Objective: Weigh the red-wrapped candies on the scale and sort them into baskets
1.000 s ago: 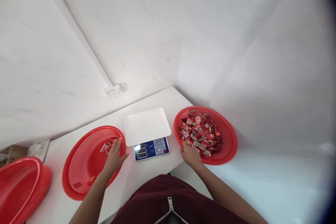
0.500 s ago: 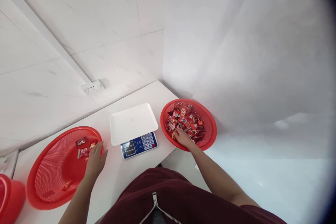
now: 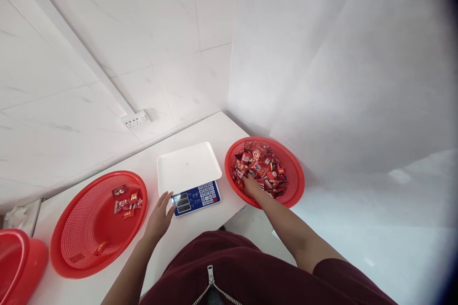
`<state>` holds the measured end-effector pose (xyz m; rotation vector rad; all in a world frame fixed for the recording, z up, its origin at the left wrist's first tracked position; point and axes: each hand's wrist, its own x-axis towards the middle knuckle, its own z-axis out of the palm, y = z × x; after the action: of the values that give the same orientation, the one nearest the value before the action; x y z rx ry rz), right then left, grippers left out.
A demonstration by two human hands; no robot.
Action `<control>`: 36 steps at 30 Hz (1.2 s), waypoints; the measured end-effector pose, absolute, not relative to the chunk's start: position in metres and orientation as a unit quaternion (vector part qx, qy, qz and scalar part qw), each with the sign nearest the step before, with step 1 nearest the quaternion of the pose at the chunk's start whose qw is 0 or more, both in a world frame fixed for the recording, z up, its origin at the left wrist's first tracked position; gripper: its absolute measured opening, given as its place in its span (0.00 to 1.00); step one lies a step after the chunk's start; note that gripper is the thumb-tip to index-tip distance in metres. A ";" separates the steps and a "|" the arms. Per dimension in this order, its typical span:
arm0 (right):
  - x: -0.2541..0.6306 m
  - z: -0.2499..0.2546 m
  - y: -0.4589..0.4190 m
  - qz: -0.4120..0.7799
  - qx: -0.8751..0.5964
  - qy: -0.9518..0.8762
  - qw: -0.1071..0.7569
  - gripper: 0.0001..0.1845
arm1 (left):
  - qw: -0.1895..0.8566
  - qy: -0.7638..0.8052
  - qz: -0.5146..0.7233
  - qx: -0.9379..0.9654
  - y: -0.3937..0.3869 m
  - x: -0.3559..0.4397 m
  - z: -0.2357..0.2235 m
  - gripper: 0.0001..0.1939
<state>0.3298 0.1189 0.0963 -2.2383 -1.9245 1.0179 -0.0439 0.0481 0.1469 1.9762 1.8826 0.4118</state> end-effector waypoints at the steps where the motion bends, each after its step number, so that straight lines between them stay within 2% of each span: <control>1: 0.332 0.097 0.118 0.348 -0.715 -0.606 0.032 0.22 | 0.195 0.667 0.145 0.704 0.048 -0.042 0.149 0.22; 4: 0.339 0.102 0.115 0.424 -0.719 -0.542 0.103 0.15 | 0.215 0.663 0.149 0.702 0.049 -0.037 0.155 0.21; 10: 0.358 0.126 0.117 0.504 -0.728 -0.393 0.249 0.14 | 0.319 0.654 0.204 0.655 0.055 -0.023 0.164 0.20; 13: 0.353 0.144 0.123 0.584 -0.667 -0.314 0.338 0.11 | 0.444 0.643 0.224 0.582 0.056 -0.003 0.178 0.21; 17: 0.304 0.164 0.129 0.724 -0.461 -0.166 0.486 0.11 | 0.667 0.557 0.262 0.420 0.055 0.036 0.207 0.27; 21: 0.232 0.173 0.122 0.764 -0.404 -0.197 0.464 0.14 | 0.772 0.483 0.316 0.266 0.061 0.072 0.216 0.28; 26: 0.188 0.160 0.109 0.809 -0.371 -0.206 0.407 0.14 | 0.748 0.534 0.369 0.143 0.067 0.072 0.197 0.10; 31: 0.183 0.151 0.120 0.840 -0.377 -0.165 0.353 0.15 | 0.737 0.549 0.372 0.131 0.056 0.046 0.190 0.08; 33: 0.179 0.154 0.129 0.843 -0.373 -0.162 0.352 0.21 | 0.726 0.559 0.380 0.128 0.054 0.037 0.191 0.09; 36: 0.175 0.159 0.138 0.837 -0.368 -0.194 0.355 0.36 | 0.713 0.568 0.389 0.137 0.052 0.027 0.191 0.12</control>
<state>0.1746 0.1380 0.1588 -0.9516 -0.5011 2.1640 0.0272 0.0521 0.1906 0.3037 1.2585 0.8612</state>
